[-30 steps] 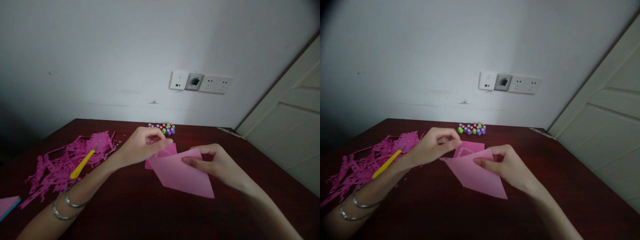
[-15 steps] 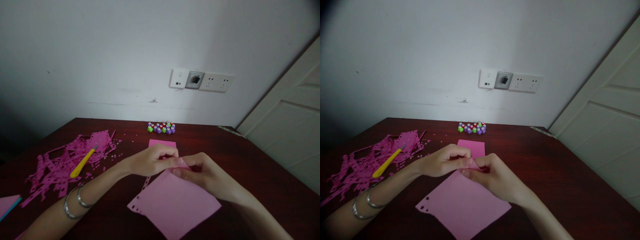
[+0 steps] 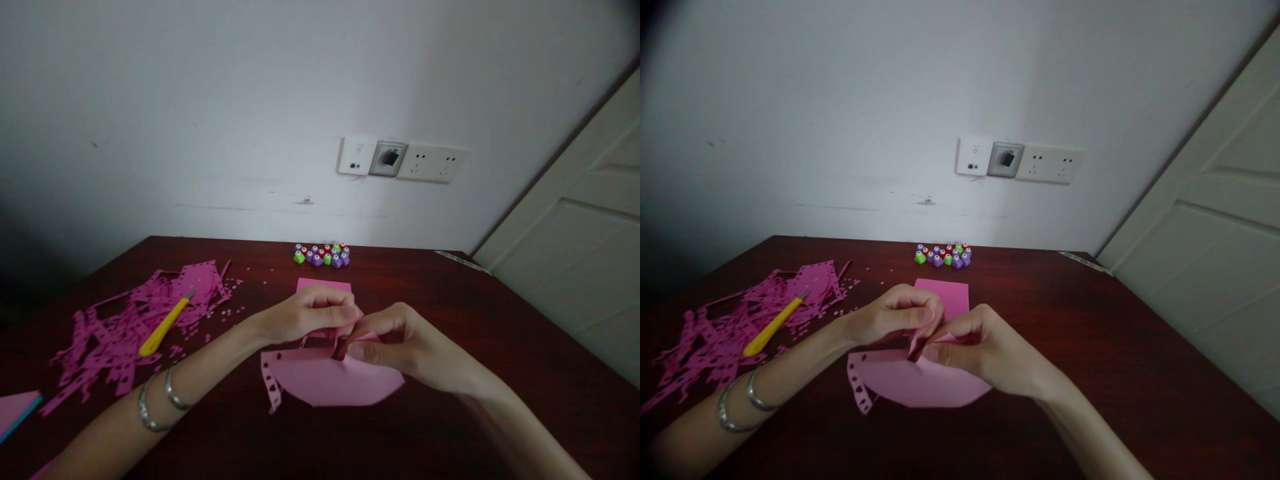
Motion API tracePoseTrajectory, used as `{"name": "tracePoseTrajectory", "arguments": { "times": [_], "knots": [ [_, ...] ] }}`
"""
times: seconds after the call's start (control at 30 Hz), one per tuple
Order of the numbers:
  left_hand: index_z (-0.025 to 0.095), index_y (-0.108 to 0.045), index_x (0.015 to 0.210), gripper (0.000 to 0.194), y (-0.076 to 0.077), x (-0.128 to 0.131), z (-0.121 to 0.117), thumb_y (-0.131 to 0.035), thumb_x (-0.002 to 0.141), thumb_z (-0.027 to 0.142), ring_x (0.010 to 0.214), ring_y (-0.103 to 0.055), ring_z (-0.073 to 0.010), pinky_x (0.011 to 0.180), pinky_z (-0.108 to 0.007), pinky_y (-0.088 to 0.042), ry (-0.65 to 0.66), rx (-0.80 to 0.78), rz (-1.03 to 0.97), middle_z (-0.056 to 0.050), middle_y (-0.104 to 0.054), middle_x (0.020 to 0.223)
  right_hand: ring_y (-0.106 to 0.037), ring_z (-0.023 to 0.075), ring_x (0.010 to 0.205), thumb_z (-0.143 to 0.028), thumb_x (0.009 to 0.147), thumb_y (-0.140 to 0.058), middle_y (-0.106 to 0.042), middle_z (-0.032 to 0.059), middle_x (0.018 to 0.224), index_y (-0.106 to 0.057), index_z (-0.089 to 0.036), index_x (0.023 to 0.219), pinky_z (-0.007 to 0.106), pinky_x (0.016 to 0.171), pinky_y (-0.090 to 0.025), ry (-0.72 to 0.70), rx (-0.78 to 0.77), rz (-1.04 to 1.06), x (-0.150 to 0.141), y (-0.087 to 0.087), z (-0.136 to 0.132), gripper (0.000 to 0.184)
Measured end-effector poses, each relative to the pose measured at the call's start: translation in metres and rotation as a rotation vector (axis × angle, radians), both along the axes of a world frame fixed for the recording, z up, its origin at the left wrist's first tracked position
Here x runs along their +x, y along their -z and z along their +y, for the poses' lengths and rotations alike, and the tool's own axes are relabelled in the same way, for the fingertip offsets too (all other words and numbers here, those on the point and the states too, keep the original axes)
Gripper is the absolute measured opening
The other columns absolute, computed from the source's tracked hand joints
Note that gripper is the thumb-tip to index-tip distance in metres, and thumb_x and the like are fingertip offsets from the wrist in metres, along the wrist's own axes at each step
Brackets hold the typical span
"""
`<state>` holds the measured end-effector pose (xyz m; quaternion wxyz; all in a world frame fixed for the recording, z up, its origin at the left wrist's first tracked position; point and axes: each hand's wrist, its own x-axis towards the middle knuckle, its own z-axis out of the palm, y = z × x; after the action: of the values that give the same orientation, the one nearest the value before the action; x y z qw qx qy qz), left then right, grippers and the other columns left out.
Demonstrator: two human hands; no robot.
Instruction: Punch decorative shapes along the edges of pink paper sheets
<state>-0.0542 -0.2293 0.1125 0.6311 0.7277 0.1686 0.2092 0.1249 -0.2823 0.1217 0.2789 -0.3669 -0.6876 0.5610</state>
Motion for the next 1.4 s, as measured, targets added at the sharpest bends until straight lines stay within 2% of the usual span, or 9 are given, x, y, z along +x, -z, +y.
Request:
{"name": "tracePoseTrajectory", "arguments": {
  "times": [0.13, 0.23, 0.37, 0.47, 0.57, 0.73, 0.8, 1.0, 1.4],
  "knots": [
    [0.014, -0.051, 0.065, 0.036, -0.003, -0.002, 0.007, -0.047, 0.084, 0.045, 0.057, -0.043, -0.0071, 0.055, -0.021, -0.036, -0.088, 0.119, -0.025, 0.002, -0.048, 0.063, -0.047, 0.0085, 0.055, -0.037, 0.077, -0.061, -0.058, -0.0004, 0.061, -0.070, -0.014, 0.072, 0.020, 0.051, -0.038, 0.063, 0.028, -0.050, 0.004, 0.000, 0.003, 0.025],
    [0.013, -0.056, 0.075, 0.040, -0.003, -0.008, 0.015, -0.042, 0.085, 0.049, 0.063, -0.047, -0.0090, 0.059, -0.022, -0.037, -0.048, 0.185, 0.025, -0.001, -0.052, 0.070, -0.049, 0.0083, 0.053, -0.036, 0.077, -0.061, -0.061, 0.0006, 0.063, -0.070, -0.014, 0.075, 0.019, 0.048, -0.037, 0.140, 0.029, -0.075, 0.009, 0.001, 0.005, 0.024],
    [0.012, -0.056, 0.069, 0.038, -0.003, -0.015, 0.020, -0.048, 0.082, 0.047, 0.057, -0.041, -0.0076, 0.051, -0.021, -0.031, 0.008, 0.261, 0.179, 0.002, -0.047, 0.062, -0.054, 0.0092, 0.057, -0.034, 0.077, -0.061, -0.066, 0.0035, 0.072, -0.071, -0.015, 0.082, 0.019, 0.049, -0.039, 0.233, 0.013, -0.063, 0.015, 0.002, 0.011, 0.022],
    [0.012, -0.055, 0.067, 0.032, -0.002, -0.013, 0.018, -0.053, 0.080, 0.041, 0.055, -0.039, -0.0067, 0.050, -0.020, -0.030, 0.004, 0.296, 0.216, 0.003, -0.044, 0.059, -0.055, 0.0094, 0.058, -0.030, 0.070, -0.068, -0.067, 0.0021, 0.070, -0.072, -0.015, 0.080, 0.019, 0.051, -0.041, 0.207, -0.005, -0.029, 0.017, 0.004, 0.015, 0.018],
    [0.013, -0.056, 0.069, 0.029, 0.000, -0.007, 0.015, -0.051, 0.082, 0.038, 0.057, -0.039, -0.0068, 0.052, -0.020, -0.030, -0.008, 0.301, 0.192, 0.003, -0.045, 0.061, -0.054, 0.0086, 0.056, -0.026, 0.063, -0.073, -0.066, 0.0001, 0.067, -0.072, -0.016, 0.082, 0.019, 0.052, -0.041, 0.124, -0.073, -0.015, 0.018, 0.007, 0.019, 0.021],
    [0.012, -0.055, 0.068, 0.027, 0.007, 0.001, 0.013, -0.050, 0.083, 0.034, 0.056, -0.037, -0.0064, 0.050, -0.020, -0.028, -0.013, 0.279, 0.152, 0.004, -0.043, 0.060, -0.042, 0.0049, 0.046, -0.027, 0.063, -0.074, -0.056, -0.0036, 0.052, -0.071, -0.013, 0.068, 0.017, 0.043, -0.031, 0.042, -0.070, -0.060, 0.013, 0.016, 0.021, 0.014],
    [0.012, -0.054, 0.066, 0.027, 0.009, 0.002, 0.013, -0.050, 0.083, 0.033, 0.054, -0.035, -0.0061, 0.049, -0.019, -0.027, -0.022, 0.267, 0.140, 0.005, -0.041, 0.058, -0.039, 0.0043, 0.046, -0.027, 0.064, -0.073, -0.053, -0.0041, 0.051, -0.070, -0.012, 0.064, 0.017, 0.042, -0.028, 0.044, -0.069, -0.046, 0.010, 0.018, 0.021, 0.015],
    [0.012, -0.051, 0.063, 0.029, 0.010, 0.002, 0.014, -0.049, 0.084, 0.033, 0.052, -0.030, -0.0057, 0.047, -0.020, -0.024, 0.005, 0.214, 0.118, 0.006, -0.035, 0.056, -0.043, 0.0048, 0.049, -0.024, 0.064, -0.073, -0.055, -0.0026, 0.055, -0.069, -0.011, 0.065, 0.016, 0.045, -0.032, 0.094, -0.165, -0.046, 0.010, 0.014, 0.018, 0.013],
    [0.012, -0.051, 0.063, 0.028, 0.010, 0.004, 0.011, -0.051, 0.083, 0.031, 0.053, -0.030, -0.0050, 0.048, -0.019, -0.025, -0.008, 0.233, 0.075, 0.006, -0.034, 0.057, -0.048, 0.0066, 0.050, -0.026, 0.065, -0.072, -0.060, 0.0006, 0.060, -0.069, -0.010, 0.067, 0.017, 0.045, -0.034, 0.119, -0.173, -0.112, 0.014, 0.010, 0.015, 0.016]
  ]
}}
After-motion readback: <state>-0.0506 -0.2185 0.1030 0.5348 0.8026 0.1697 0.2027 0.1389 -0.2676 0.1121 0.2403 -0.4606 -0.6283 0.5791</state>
